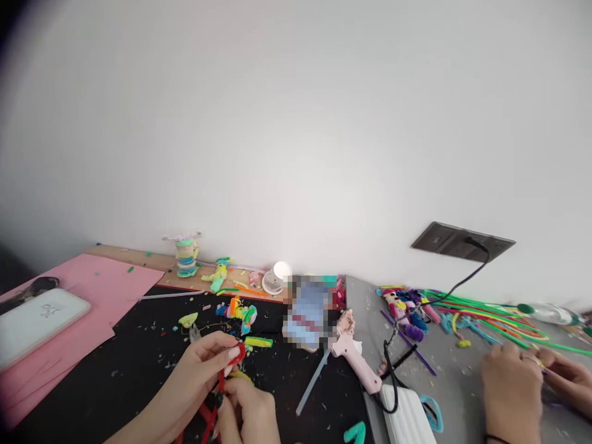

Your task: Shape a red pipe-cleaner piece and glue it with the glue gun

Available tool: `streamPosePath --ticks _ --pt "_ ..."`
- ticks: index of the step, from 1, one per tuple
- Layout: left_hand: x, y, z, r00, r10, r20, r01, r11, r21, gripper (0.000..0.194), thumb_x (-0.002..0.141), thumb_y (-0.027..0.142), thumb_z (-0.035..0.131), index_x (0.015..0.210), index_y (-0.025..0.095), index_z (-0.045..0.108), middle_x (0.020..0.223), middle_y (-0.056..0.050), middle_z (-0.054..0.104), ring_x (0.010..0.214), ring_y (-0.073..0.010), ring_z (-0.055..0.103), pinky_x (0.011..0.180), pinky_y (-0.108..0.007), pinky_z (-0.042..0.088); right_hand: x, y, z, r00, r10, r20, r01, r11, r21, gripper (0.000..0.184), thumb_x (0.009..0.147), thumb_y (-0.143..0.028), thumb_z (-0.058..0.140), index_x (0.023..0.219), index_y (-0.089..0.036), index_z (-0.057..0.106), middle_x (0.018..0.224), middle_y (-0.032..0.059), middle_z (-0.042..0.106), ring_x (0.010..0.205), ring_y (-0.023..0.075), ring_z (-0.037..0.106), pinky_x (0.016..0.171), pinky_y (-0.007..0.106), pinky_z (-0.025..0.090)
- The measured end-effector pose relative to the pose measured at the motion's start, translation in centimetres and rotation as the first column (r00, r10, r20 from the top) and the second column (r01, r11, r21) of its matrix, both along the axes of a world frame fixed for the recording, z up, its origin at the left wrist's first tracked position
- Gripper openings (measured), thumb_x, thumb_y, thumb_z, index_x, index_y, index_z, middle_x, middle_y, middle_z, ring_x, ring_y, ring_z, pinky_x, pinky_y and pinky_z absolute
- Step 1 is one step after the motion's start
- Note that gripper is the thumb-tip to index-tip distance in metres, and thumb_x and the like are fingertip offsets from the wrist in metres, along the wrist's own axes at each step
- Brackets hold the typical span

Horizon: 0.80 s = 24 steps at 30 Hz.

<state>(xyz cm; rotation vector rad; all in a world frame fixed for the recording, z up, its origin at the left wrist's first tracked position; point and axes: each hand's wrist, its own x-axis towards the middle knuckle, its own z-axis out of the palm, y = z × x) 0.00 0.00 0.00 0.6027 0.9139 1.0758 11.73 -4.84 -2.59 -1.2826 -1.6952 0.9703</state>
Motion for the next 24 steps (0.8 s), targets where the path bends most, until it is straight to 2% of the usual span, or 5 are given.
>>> streamPosePath --ticks 4,8,12,18,24 --pt "-0.1 -0.1 0.0 1.000 -0.009 0.010 0.009 0.998 0.061 0.018 0.061 0.026 0.077 0.069 0.017 0.064 0.063 0.002 0.060 0.057 -0.0086 0.051 0.056 -0.020 0.041 0.1 -0.1 1.2 1.000 -0.017 0.012 0.018 1.000 -0.017 0.020 0.085 -0.028 0.044 0.076 -0.015 0.057 0.048 -0.0020 0.052 0.042 0.0087 0.045 0.044 0.017 0.035" --pt "-0.2 -0.2 0.3 1.000 0.005 -0.004 -0.005 0.995 0.098 0.018 0.060 0.026 0.077 0.070 0.016 0.065 0.067 0.001 0.061 0.059 -0.0093 0.053 0.058 -0.021 0.042 0.2 -0.3 1.5 0.999 -0.040 -0.012 0.040 0.998 -0.056 0.018 0.085 -0.025 0.044 0.080 -0.015 0.058 0.053 -0.0029 0.050 0.046 0.0081 0.042 0.046 0.017 0.032" --pt "-0.2 -0.4 0.1 1.000 -0.003 -0.018 0.005 0.991 0.137 0.017 0.062 0.026 0.076 0.071 0.016 0.066 0.067 0.001 0.062 0.059 -0.0094 0.052 0.059 -0.022 0.043 0.0 -0.3 1.4 0.991 -0.052 -0.120 0.034 0.988 -0.149 0.019 0.085 -0.029 0.046 0.081 -0.015 0.058 0.053 -0.0043 0.047 0.045 0.0069 0.039 0.044 0.017 0.030" --pt "-0.3 -0.5 -0.5 0.999 -0.004 -0.046 0.011 0.986 0.165 0.018 0.062 0.027 0.076 0.072 0.016 0.066 0.070 -0.001 0.065 0.063 -0.0110 0.056 0.065 -0.023 0.044 -0.1 0.2 1.3 0.947 -0.120 -0.297 0.023 0.950 -0.311 0.025 0.081 -0.040 0.053 0.074 -0.015 0.053 0.044 -0.0083 0.042 0.032 0.0038 0.031 0.032 0.015 0.023" --pt "-0.2 -0.7 -0.7 0.997 -0.007 -0.081 0.023 0.980 0.196 0.016 0.065 0.028 0.074 0.073 0.016 0.067 0.072 -0.002 0.066 0.067 -0.0128 0.058 0.061 -0.022 0.044 0.2 0.6 1.4 0.914 -0.131 -0.385 -0.002 0.945 -0.328 0.030 0.078 -0.041 0.058 0.068 -0.013 0.057 0.040 -0.0065 0.046 0.028 0.0038 0.035 0.030 0.014 0.025"
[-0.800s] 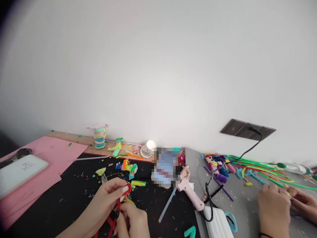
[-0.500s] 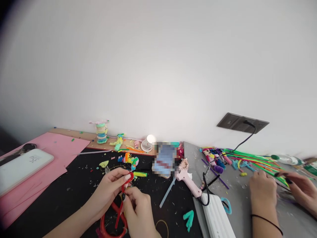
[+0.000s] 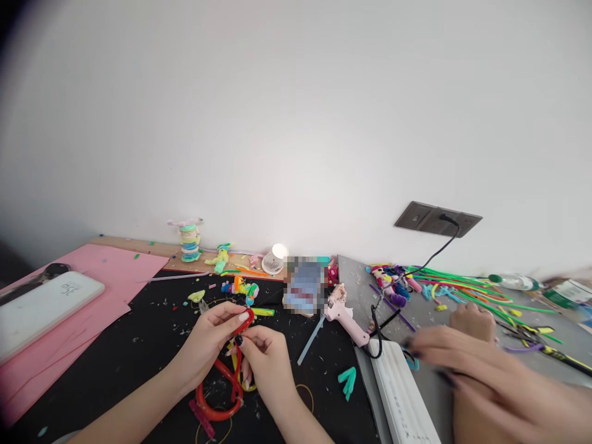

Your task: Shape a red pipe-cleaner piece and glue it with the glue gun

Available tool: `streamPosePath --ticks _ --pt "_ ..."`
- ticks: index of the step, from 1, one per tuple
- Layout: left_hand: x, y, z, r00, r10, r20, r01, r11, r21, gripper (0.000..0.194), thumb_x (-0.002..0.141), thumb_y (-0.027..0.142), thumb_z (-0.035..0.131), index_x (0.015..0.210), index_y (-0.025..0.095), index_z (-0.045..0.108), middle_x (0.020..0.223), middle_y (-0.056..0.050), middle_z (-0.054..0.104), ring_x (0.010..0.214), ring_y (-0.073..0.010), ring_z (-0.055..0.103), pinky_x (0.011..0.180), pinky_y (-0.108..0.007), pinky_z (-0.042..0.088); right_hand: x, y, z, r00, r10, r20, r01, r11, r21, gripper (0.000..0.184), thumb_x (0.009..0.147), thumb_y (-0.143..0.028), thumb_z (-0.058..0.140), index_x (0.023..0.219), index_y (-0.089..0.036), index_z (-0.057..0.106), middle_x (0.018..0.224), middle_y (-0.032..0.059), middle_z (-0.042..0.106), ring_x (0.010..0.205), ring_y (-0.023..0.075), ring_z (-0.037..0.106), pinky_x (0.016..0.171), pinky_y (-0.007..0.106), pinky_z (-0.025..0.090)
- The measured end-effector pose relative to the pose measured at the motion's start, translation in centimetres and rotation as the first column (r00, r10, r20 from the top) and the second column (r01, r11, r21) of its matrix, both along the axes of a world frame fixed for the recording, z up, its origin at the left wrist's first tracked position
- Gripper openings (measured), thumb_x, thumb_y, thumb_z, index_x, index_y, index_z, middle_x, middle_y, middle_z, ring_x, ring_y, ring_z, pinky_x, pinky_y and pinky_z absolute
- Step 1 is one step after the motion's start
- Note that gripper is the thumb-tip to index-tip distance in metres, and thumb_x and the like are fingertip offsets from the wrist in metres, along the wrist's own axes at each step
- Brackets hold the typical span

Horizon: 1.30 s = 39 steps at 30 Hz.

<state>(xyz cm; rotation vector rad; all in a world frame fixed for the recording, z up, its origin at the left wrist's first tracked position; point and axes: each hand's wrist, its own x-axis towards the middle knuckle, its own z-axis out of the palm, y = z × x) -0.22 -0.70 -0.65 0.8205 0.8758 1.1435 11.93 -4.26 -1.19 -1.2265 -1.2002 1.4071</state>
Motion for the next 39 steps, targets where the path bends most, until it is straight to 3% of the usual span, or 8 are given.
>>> streamPosePath --ticks 7,23,39 --pt "0.12 -0.32 0.02 0.999 -0.042 -0.006 0.042 0.999 -0.030 0.017 0.062 0.029 0.076 0.071 0.016 0.068 0.070 -0.002 0.067 0.059 -0.0113 0.055 0.048 -0.019 0.036 0.04 0.16 0.50 0.997 -0.026 -0.075 0.027 1.000 0.008 0.032 0.074 -0.045 0.062 0.072 -0.012 0.062 0.047 -0.0032 0.054 0.031 0.0057 0.041 0.031 0.017 0.032" --pt "0.09 -0.46 0.14 0.998 -0.045 -0.037 0.046 0.999 0.023 0.015 0.066 0.029 0.073 0.072 0.016 0.070 0.076 -0.004 0.071 0.072 -0.0145 0.061 0.069 -0.024 0.045 0.27 0.19 0.57 0.991 -0.116 -0.073 0.117 0.993 0.019 0.018 0.074 -0.030 0.062 0.068 -0.014 0.058 0.040 -0.0058 0.051 0.029 0.0064 0.042 0.033 0.016 0.029" --pt "0.03 -0.38 0.20 0.991 -0.047 -0.128 0.054 0.997 0.055 0.024 0.070 0.031 0.069 0.089 0.017 0.064 0.076 -0.002 0.071 0.073 -0.0147 0.064 0.073 -0.024 0.048 0.26 0.31 0.69 0.946 -0.204 -0.252 0.204 0.979 -0.027 0.013 0.069 -0.025 0.069 0.071 -0.014 0.063 0.056 -0.0004 0.062 0.044 0.0115 0.056 0.045 0.023 0.048"
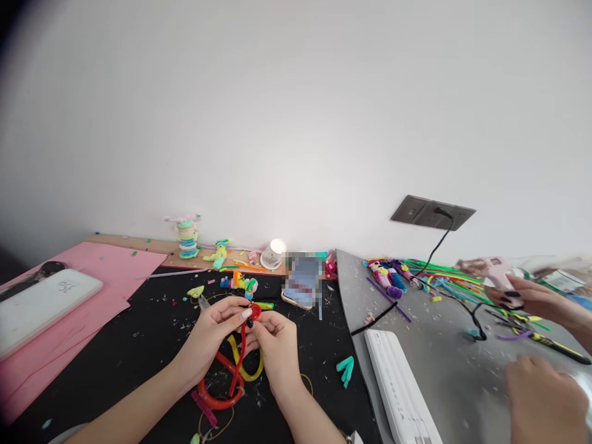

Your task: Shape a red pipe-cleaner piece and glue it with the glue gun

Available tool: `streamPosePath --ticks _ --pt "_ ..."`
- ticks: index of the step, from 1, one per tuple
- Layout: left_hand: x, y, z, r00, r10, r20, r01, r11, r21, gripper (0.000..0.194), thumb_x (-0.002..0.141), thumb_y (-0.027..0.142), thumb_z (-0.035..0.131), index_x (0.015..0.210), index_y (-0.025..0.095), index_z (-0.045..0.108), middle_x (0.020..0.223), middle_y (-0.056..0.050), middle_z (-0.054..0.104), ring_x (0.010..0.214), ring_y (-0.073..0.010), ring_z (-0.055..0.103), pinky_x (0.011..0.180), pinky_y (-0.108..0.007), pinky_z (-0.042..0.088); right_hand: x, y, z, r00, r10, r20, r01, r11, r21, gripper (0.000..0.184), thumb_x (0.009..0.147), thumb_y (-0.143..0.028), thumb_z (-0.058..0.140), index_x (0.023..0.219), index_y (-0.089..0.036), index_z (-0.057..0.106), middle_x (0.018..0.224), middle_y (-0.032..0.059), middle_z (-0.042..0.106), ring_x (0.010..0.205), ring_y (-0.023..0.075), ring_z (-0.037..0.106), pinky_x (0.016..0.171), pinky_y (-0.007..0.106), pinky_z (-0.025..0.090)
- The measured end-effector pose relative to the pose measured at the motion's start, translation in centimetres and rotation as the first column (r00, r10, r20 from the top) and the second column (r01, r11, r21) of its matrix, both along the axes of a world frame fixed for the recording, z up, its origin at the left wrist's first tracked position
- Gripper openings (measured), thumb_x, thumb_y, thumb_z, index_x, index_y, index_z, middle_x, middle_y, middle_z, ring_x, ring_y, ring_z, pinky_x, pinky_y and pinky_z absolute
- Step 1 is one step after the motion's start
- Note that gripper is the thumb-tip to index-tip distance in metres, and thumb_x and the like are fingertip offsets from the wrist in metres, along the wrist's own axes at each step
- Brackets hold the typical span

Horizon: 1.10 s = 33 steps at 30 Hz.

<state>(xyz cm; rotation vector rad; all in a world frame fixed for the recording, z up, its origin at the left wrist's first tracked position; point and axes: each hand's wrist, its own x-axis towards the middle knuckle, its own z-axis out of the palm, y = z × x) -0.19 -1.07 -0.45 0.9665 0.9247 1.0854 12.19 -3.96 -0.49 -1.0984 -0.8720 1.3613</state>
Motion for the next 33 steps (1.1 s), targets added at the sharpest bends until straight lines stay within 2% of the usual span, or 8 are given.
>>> streamPosePath --ticks 10,18,33 --pt "-0.03 -0.20 0.26 0.989 0.024 -0.144 -0.002 0.989 0.150 0.026 0.074 0.032 0.064 0.096 0.017 0.060 0.079 -0.004 0.072 0.073 -0.0170 0.066 0.073 -0.026 0.049 0.13 0.01 -0.45 0.999 -0.044 0.011 0.043 0.999 0.019 0.014 0.071 -0.027 0.069 0.072 -0.014 0.064 0.056 -0.0014 0.059 0.047 0.0089 0.051 0.047 0.021 0.045" --pt "0.05 -0.33 0.11 0.996 0.045 -0.082 -0.032 0.988 0.154 0.028 0.075 0.032 0.064 0.088 0.022 0.041 0.068 0.002 0.069 0.065 -0.0140 0.062 0.064 -0.023 0.045 0.07 -0.10 -0.43 0.999 -0.039 -0.030 0.040 0.999 0.038 0.016 0.071 -0.030 0.070 0.070 -0.016 0.064 0.057 -0.0029 0.056 0.046 0.0073 0.046 0.046 0.021 0.043" --pt "0.04 -0.37 0.10 0.986 0.059 -0.156 -0.033 0.986 0.164 0.034 0.076 0.034 0.062 0.103 0.021 0.045 0.073 -0.001 0.071 0.070 -0.0169 0.065 0.068 -0.027 0.047 0.13 0.01 -0.65 0.995 -0.047 -0.086 0.047 0.999 -0.005 0.018 0.069 -0.030 0.072 0.072 -0.016 0.061 0.056 -0.0032 0.058 0.044 0.0076 0.047 0.043 0.020 0.043"
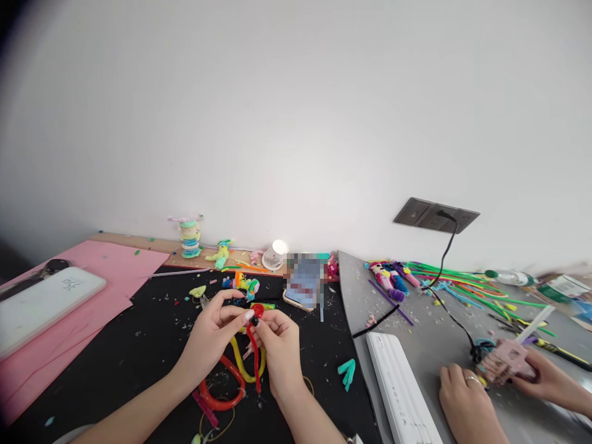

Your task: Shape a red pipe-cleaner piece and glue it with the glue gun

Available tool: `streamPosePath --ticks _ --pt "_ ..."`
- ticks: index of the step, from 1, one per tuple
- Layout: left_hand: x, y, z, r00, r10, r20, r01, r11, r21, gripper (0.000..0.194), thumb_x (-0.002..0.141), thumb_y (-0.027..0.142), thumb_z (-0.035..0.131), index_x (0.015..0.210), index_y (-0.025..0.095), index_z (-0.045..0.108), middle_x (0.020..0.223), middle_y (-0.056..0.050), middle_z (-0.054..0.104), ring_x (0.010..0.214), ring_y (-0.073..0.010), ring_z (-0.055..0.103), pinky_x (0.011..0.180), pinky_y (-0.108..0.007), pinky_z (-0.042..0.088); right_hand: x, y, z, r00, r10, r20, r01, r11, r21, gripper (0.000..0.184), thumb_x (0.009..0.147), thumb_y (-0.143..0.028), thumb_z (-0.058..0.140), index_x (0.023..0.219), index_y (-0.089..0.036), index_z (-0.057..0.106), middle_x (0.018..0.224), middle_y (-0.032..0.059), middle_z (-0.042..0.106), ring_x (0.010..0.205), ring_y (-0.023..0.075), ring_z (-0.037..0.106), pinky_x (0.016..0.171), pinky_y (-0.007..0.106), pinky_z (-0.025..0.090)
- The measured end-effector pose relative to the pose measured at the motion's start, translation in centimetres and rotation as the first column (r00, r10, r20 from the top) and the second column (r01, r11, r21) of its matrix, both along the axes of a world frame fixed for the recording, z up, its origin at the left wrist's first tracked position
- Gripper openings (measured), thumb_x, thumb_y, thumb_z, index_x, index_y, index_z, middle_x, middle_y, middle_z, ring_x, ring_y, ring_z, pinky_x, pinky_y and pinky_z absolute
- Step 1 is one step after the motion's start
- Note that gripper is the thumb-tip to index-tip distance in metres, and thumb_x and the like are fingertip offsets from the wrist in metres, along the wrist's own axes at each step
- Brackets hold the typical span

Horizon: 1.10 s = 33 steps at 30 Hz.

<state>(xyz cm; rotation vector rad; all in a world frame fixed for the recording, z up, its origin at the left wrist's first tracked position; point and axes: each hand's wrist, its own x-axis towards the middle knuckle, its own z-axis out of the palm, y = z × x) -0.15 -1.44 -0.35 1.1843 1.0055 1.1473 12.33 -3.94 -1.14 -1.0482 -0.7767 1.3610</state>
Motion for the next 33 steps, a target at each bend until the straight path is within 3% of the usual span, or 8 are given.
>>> streamPosePath --ticks 9,13,16,20,25,33 --pt "-0.3 0.0 0.3 0.995 -0.008 -0.102 0.013 0.999 0.050 0.031 0.078 0.034 0.059 0.104 0.020 0.049 0.071 -0.002 0.069 0.069 -0.0186 0.065 0.068 -0.029 0.048 0.3 0.1 0.0 0.999 0.036 0.009 -0.036 0.999 0.018 0.019 0.069 -0.031 0.071 0.071 -0.018 0.059 0.057 -0.0042 0.055 0.042 0.0077 0.044 0.041 0.020 0.040" --pt "-0.5 0.5 0.1 0.998 -0.033 -0.048 0.034 0.999 0.028 0.028 0.077 0.035 0.058 0.100 0.020 0.051 0.079 -0.004 0.069 0.075 -0.0199 0.065 0.068 -0.030 0.050 0.7 0.2 0.0 0.996 0.026 0.082 -0.027 1.000 0.006 0.020 0.068 -0.033 0.070 0.071 -0.018 0.058 0.060 -0.0026 0.057 0.045 0.0090 0.045 0.043 0.022 0.041" --pt "-0.9 1.1 -0.3 1.000 0.018 0.014 -0.019 1.000 0.024 0.027 0.078 0.037 0.057 0.099 0.019 0.052 0.088 -0.005 0.067 0.083 -0.0202 0.065 0.073 -0.031 0.050 1.0 0.2 -0.1 0.992 0.034 0.118 -0.036 0.999 0.015 0.020 0.069 -0.035 0.069 0.072 -0.018 0.058 0.061 -0.0019 0.056 0.046 0.0094 0.046 0.045 0.022 0.042" --pt "-1.6 1.9 -0.5 0.994 0.102 -0.042 -0.098 0.991 0.088 0.026 0.077 0.035 0.058 0.097 0.019 0.053 0.070 0.001 0.062 0.063 -0.0140 0.059 0.065 -0.027 0.048 1.6 0.2 0.3 0.982 0.092 0.167 -0.098 0.995 0.029 0.018 0.070 -0.032 0.068 0.072 -0.017 0.059 0.061 -0.0019 0.058 0.048 0.0097 0.048 0.046 0.022 0.041" --pt "-2.2 2.3 -0.3 0.993 0.045 -0.113 -0.031 0.992 0.126 0.024 0.080 0.038 0.053 0.093 0.019 0.057 0.054 0.005 0.051 0.051 -0.0120 0.049 0.054 -0.024 0.040 2.3 0.3 1.3 0.943 0.160 0.292 -0.175 0.984 0.027 0.015 0.068 -0.029 0.069 0.069 -0.016 0.062 0.058 -0.0026 0.059 0.049 0.0099 0.050 0.051 0.022 0.041" --pt "-2.6 2.5 -0.6 0.952 0.215 -0.218 -0.173 0.965 0.198 0.023 0.083 0.039 0.049 0.096 0.021 0.055 0.055 0.007 0.038 0.050 -0.0116 0.041 0.049 -0.022 0.031 2.7 0.5 1.5 0.926 0.168 0.338 -0.192 0.981 0.039 0.013 0.068 -0.027 0.067 0.068 -0.016 0.061 0.055 -0.0034 0.059 0.046 0.0090 0.049 0.048 0.021 0.039"
